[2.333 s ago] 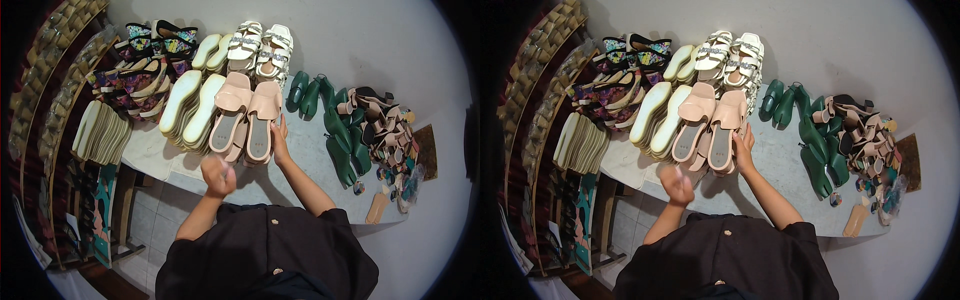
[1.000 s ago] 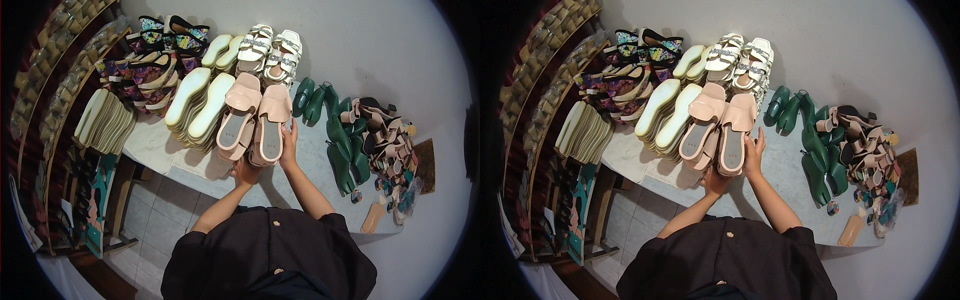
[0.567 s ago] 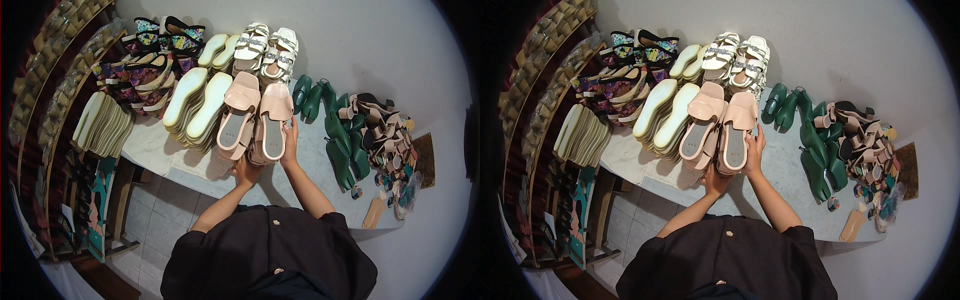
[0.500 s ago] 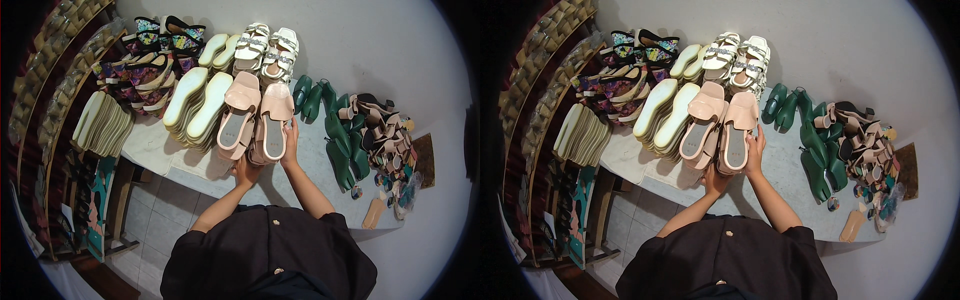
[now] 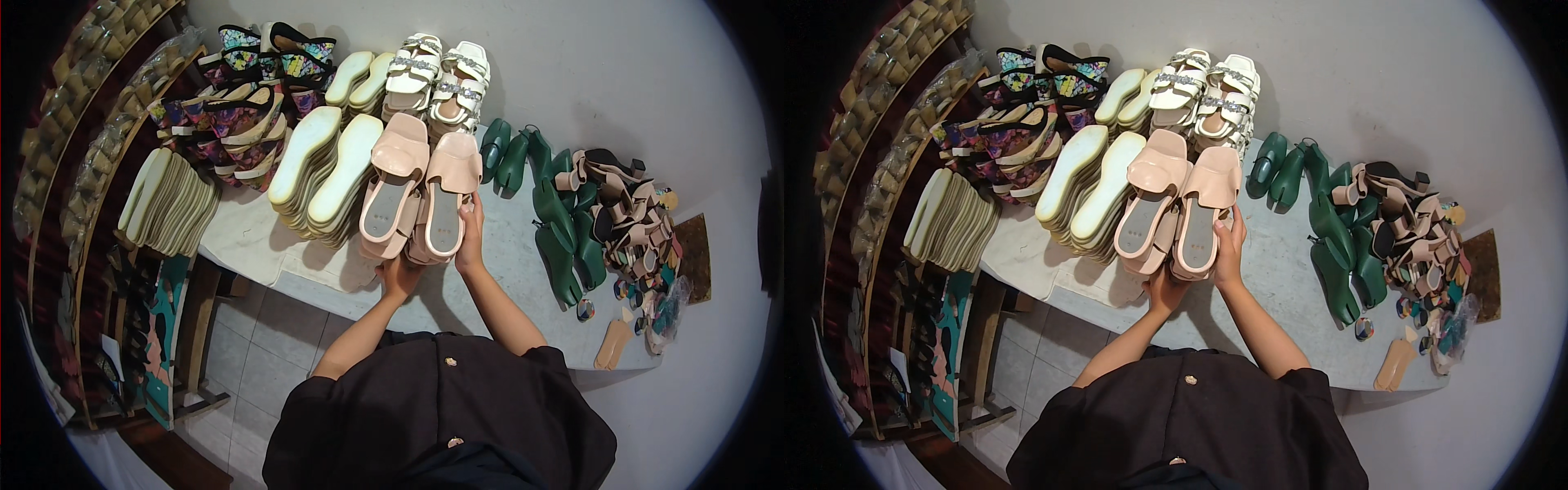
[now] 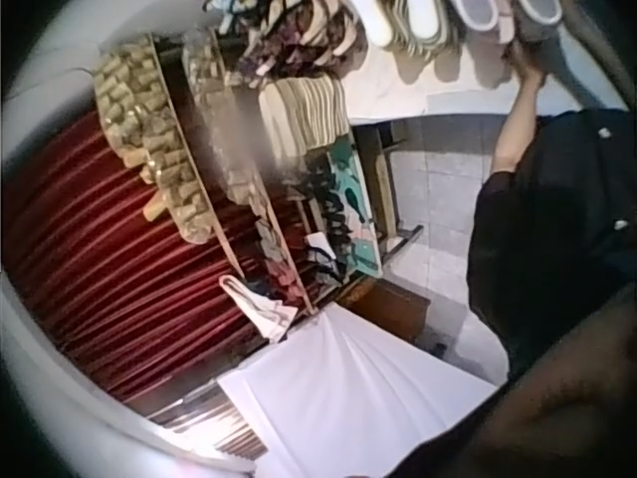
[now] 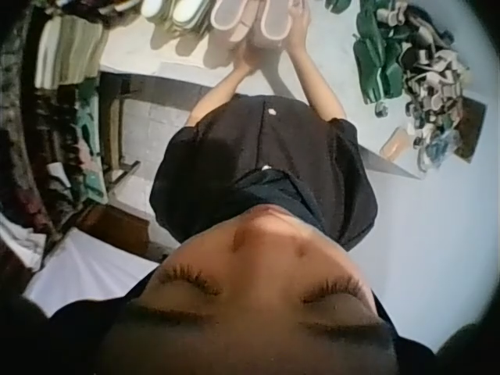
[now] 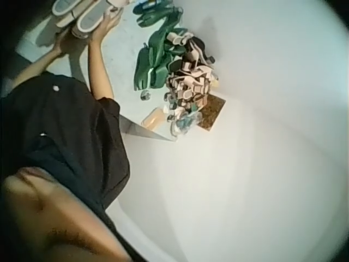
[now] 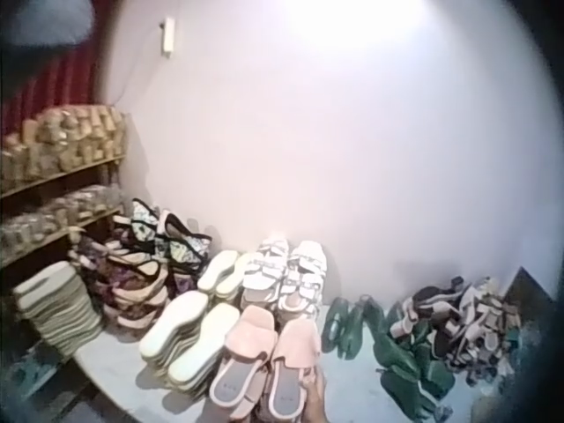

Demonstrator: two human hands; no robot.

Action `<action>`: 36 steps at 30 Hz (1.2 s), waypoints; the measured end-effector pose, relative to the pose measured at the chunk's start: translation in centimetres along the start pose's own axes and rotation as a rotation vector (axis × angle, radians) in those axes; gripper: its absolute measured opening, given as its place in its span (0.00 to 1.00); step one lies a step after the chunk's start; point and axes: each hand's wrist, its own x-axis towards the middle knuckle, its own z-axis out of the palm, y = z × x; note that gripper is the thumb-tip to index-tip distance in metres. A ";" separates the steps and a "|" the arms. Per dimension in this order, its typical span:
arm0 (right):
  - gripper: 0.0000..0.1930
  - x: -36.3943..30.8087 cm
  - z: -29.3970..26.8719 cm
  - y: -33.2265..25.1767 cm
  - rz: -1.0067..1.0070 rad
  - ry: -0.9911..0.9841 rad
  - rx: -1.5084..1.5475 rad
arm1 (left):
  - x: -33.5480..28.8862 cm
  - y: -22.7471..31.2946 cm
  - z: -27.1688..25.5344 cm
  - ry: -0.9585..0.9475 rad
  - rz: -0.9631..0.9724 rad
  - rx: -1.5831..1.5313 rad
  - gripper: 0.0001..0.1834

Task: Organizing shoe components and shoe lasts on a work table in a shoe manufacturing environment.

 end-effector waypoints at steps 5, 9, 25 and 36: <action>0.32 -0.2 -0.6 -0.4 0.024 0.038 0.038 | 0.0 0.4 -0.4 0.039 0.128 -0.081 0.39; 0.31 -0.3 -1.3 -0.2 0.032 0.065 -0.106 | 0.2 0.9 -0.7 0.023 0.132 -0.071 0.40; 0.35 -1.8 -1.6 -3.5 -0.155 0.054 -0.301 | -2.3 -0.6 -1.4 0.100 0.151 0.038 0.39; 0.33 -5.6 -11.5 -10.6 -0.470 0.143 -0.919 | -7.1 2.7 -12.7 0.202 0.364 -0.134 0.25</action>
